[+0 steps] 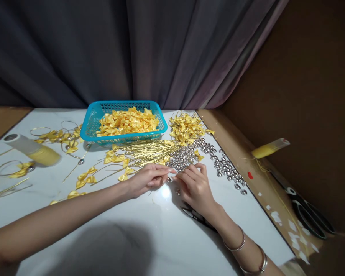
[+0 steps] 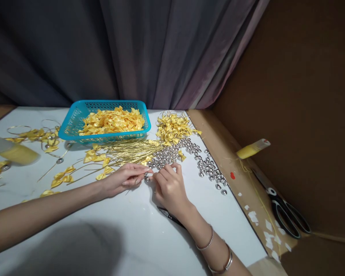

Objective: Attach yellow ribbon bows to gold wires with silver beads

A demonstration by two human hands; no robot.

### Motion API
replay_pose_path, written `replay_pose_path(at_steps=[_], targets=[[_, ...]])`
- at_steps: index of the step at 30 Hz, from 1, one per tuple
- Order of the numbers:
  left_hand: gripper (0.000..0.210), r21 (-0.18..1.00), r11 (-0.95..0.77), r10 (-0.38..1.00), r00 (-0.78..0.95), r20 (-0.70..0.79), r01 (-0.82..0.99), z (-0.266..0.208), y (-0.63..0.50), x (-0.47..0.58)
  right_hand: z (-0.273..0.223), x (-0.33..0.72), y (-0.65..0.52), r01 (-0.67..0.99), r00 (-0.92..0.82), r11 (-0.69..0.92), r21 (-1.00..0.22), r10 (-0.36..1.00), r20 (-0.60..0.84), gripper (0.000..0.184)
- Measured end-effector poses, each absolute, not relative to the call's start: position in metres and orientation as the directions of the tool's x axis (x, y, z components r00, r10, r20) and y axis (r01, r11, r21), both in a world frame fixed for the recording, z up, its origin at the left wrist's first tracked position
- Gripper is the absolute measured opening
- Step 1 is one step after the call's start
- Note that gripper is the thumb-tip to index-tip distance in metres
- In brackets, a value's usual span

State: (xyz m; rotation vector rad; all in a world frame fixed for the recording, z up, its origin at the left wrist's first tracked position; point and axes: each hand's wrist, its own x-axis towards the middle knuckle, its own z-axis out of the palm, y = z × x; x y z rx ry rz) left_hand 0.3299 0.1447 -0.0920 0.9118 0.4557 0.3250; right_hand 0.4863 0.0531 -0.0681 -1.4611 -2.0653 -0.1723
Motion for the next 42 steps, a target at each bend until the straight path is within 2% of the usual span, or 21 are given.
replay_pose_path(at_steps=[4,9,11,15,18,26,35,39,42], targets=[[0.030,0.831,0.554,0.474,0.838,-0.270,-0.046,-0.091,0.145,0.329,-0.069,0.486,0.053,0.883,-0.159,0.373,-0.286,0.809,0.566,0.022],[0.027,0.847,0.530,0.473,0.840,-0.265,-0.031,-0.087,0.145,0.329,-0.058,0.490,0.053,0.887,-0.096,0.336,-0.317,0.805,0.585,0.018],[0.025,0.848,0.529,0.468,0.844,-0.261,-0.031,-0.086,0.145,0.330,-0.055,0.493,0.053,0.917,-0.102,0.304,-0.260,0.807,0.582,0.012],[0.025,0.848,0.529,0.448,0.854,-0.265,-0.014,-0.085,0.145,0.330,-0.058,0.496,0.055,0.959,-0.177,0.269,-0.083,0.805,0.566,0.022],[0.026,0.850,0.527,0.433,0.859,-0.273,0.005,-0.085,0.144,0.329,-0.067,0.496,0.057,0.954,-0.218,0.294,-0.055,0.810,0.544,0.020],[0.025,0.844,0.536,0.422,0.865,-0.272,0.004,-0.087,0.145,0.330,-0.070,0.494,0.057,0.922,-0.167,0.316,-0.224,0.846,0.507,0.023],[0.026,0.850,0.523,0.514,0.818,-0.257,-0.061,-0.087,0.144,0.331,-0.073,0.485,0.058,0.865,-0.080,0.305,-0.400,0.868,0.489,0.023],[0.030,0.896,0.443,0.561,0.786,-0.259,-0.021,-0.085,0.141,0.331,-0.070,0.483,0.056,0.855,-0.050,0.281,-0.435,0.881,0.470,0.026],[0.032,0.955,0.296,0.595,0.777,-0.206,0.027,-0.085,0.135,0.330,-0.068,0.483,0.055,0.850,-0.051,0.273,-0.450,0.893,0.447,0.026]])
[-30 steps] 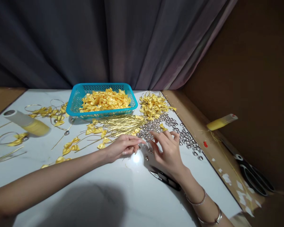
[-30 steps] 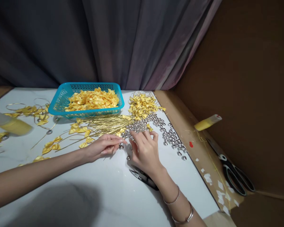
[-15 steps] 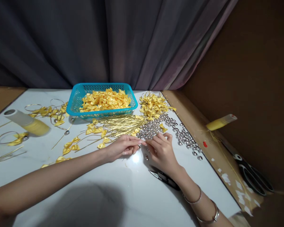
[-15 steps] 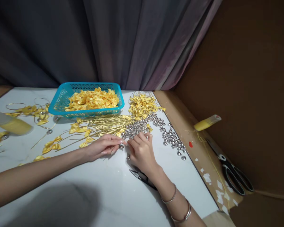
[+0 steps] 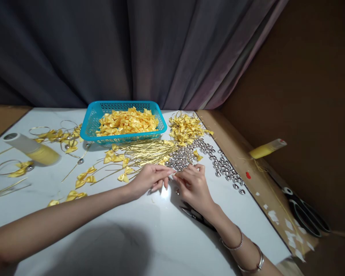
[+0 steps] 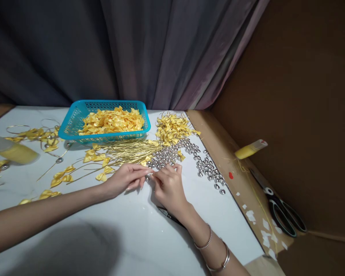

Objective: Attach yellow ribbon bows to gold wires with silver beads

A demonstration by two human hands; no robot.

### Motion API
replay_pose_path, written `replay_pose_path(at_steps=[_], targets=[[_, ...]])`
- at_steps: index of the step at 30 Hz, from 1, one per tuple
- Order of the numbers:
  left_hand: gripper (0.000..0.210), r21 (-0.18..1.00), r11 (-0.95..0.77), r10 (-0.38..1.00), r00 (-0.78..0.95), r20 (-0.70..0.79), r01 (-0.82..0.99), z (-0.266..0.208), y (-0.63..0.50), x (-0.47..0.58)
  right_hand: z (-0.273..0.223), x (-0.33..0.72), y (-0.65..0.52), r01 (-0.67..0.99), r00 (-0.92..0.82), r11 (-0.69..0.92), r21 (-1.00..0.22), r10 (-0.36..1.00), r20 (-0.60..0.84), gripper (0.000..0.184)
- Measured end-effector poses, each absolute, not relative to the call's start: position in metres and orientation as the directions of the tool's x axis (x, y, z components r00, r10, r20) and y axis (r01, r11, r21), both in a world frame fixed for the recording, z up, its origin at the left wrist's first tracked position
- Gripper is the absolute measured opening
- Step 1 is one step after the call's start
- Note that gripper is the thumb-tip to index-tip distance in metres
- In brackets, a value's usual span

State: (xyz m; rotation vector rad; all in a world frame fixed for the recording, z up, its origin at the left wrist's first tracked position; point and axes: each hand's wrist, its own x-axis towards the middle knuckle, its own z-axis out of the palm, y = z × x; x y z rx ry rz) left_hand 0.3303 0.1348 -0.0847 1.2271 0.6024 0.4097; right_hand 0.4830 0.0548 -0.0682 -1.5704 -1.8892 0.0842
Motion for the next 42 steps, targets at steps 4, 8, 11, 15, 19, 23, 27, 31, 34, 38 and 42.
replay_pose_path(at_steps=[4,8,11,15,19,23,27,31,34,38,42], targets=[[0.032,0.988,0.134,0.621,0.770,-0.148,0.081,-0.084,0.126,0.329,-0.067,0.483,0.054,0.849,-0.072,0.269,-0.454,0.912,0.405,0.026],[0.027,0.989,-0.010,0.652,0.751,-0.106,0.148,-0.081,0.122,0.330,-0.065,0.483,0.053,0.836,-0.075,0.260,-0.483,0.926,0.370,0.025],[0.022,0.971,-0.145,0.666,0.745,-0.048,0.192,-0.080,0.123,0.331,-0.064,0.484,0.053,0.817,-0.058,0.224,-0.531,0.949,0.311,0.024],[0.020,0.947,-0.239,0.650,0.760,-0.008,0.214,-0.084,0.123,0.330,-0.062,0.485,0.054,0.786,-0.028,0.173,-0.593,0.969,0.245,0.022],[0.015,0.926,-0.318,0.640,0.767,0.052,0.203,-0.088,0.121,0.330,-0.062,0.486,0.054,0.747,-0.023,0.148,-0.648,0.980,0.197,0.018],[0.015,0.921,-0.330,0.634,0.772,0.055,0.205,-0.088,0.121,0.330,-0.062,0.487,0.055,0.746,-0.026,0.119,-0.655,0.988,0.150,0.019],[0.019,0.916,-0.323,0.637,0.771,0.024,0.238,-0.084,0.121,0.330,-0.062,0.487,0.055,0.761,-0.031,0.104,-0.640,0.992,0.124,0.021],[0.022,0.918,-0.319,0.624,0.781,0.016,0.235,-0.081,0.122,0.329,-0.059,0.488,0.055,0.776,-0.037,0.101,-0.622,0.993,0.116,0.019],[0.022,0.924,-0.309,0.623,0.782,0.017,0.225,-0.080,0.122,0.329,-0.058,0.490,0.057,0.757,-0.034,0.103,-0.646,0.992,0.117,0.021],[0.022,0.945,-0.243,0.656,0.755,-0.004,0.217,-0.082,0.124,0.328,-0.058,0.497,0.060,0.649,-0.089,0.110,-0.752,0.994,0.069,0.015],[0.024,0.969,-0.151,0.680,0.732,-0.040,0.193,-0.082,0.124,0.328,-0.060,0.500,0.062,0.556,-0.138,0.080,-0.827,0.990,0.002,0.008]])
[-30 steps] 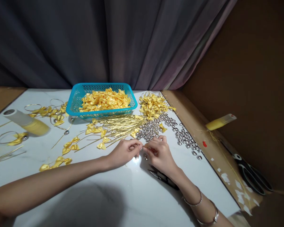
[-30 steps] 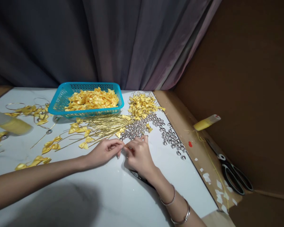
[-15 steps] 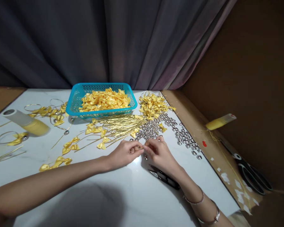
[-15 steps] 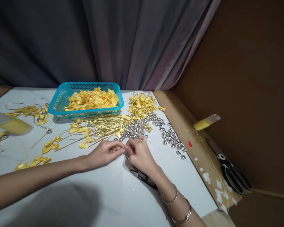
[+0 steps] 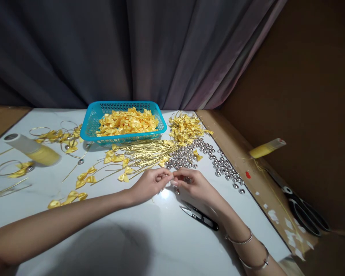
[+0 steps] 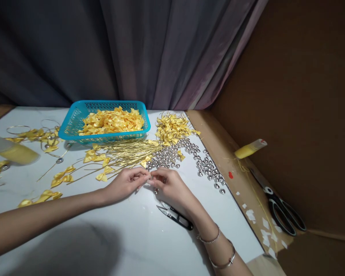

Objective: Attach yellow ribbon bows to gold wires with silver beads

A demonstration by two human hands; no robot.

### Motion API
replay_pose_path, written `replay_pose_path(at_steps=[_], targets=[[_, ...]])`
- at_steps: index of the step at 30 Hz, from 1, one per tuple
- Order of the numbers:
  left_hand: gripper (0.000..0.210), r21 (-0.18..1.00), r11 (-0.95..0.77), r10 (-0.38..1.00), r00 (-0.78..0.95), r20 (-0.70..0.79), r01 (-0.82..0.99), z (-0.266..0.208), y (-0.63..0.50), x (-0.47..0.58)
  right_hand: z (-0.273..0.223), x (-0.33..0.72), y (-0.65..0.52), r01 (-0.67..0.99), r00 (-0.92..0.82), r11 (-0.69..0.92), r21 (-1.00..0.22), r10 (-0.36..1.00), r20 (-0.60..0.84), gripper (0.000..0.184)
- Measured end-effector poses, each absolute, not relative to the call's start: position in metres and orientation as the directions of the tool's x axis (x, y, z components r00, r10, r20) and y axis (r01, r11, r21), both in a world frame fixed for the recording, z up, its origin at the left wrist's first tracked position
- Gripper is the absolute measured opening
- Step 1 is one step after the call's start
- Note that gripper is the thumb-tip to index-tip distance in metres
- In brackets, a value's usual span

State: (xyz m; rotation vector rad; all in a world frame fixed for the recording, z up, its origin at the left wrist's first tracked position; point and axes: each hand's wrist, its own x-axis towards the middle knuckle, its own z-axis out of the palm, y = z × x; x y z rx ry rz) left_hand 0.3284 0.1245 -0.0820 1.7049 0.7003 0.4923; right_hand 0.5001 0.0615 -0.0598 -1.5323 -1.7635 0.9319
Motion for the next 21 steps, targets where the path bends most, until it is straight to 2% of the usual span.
replay_pose_path(at_steps=[6,15,21], targets=[[0.027,0.974,-0.128,0.668,0.742,-0.055,0.187,-0.0821,0.1244,0.3279,-0.0598,0.4975,0.0618,0.543,-0.070,0.034,-0.839,0.998,-0.005,0.011],[0.025,0.962,-0.165,0.713,0.700,-0.034,0.216,-0.0849,0.1252,0.3292,-0.0587,0.4960,0.0606,0.721,-0.078,0.145,-0.678,0.989,0.129,0.018],[0.023,0.960,-0.171,0.722,0.691,-0.032,0.223,-0.0854,0.1265,0.3302,-0.0580,0.5008,0.0615,0.738,-0.054,0.136,-0.661,0.988,0.143,0.012]])
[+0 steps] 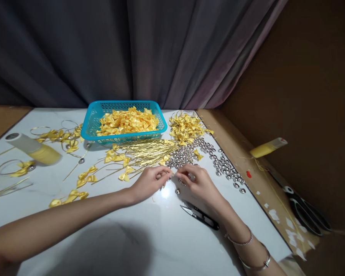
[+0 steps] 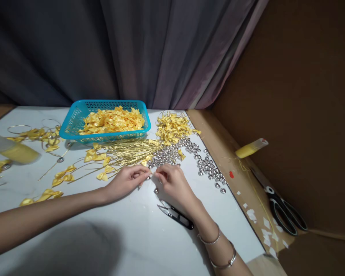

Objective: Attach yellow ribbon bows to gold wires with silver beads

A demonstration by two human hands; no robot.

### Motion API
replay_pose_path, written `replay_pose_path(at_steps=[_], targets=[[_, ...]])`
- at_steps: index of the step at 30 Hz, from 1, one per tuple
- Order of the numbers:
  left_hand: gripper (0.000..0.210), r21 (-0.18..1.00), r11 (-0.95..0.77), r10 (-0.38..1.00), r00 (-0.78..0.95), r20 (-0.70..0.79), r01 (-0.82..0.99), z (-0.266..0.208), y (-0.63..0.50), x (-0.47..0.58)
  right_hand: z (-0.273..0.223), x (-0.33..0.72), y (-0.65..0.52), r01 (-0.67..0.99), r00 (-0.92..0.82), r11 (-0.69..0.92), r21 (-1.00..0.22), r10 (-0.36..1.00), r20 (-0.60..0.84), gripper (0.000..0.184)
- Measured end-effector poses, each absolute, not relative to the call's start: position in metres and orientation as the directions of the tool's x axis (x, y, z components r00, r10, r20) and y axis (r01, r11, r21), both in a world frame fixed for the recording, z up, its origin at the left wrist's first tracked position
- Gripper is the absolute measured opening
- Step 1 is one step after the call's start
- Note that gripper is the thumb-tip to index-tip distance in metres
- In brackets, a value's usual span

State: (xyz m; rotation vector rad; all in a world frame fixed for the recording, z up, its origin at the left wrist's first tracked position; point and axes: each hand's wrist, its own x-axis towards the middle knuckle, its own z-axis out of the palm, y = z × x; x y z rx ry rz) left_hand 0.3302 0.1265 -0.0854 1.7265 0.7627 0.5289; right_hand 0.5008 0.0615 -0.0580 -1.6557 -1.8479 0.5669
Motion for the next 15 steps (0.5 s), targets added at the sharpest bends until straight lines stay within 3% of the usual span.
replay_pose_path(at_steps=[6,15], targets=[[0.024,0.959,-0.176,0.716,0.698,-0.030,0.222,-0.0867,0.1269,0.3294,-0.0565,0.4966,0.0605,0.728,-0.166,0.185,-0.660,0.982,0.093,0.021],[0.022,0.954,-0.204,0.730,0.684,-0.002,0.220,-0.0888,0.1262,0.3295,-0.0554,0.4935,0.0596,0.735,-0.079,0.120,-0.667,0.993,0.091,0.021]])
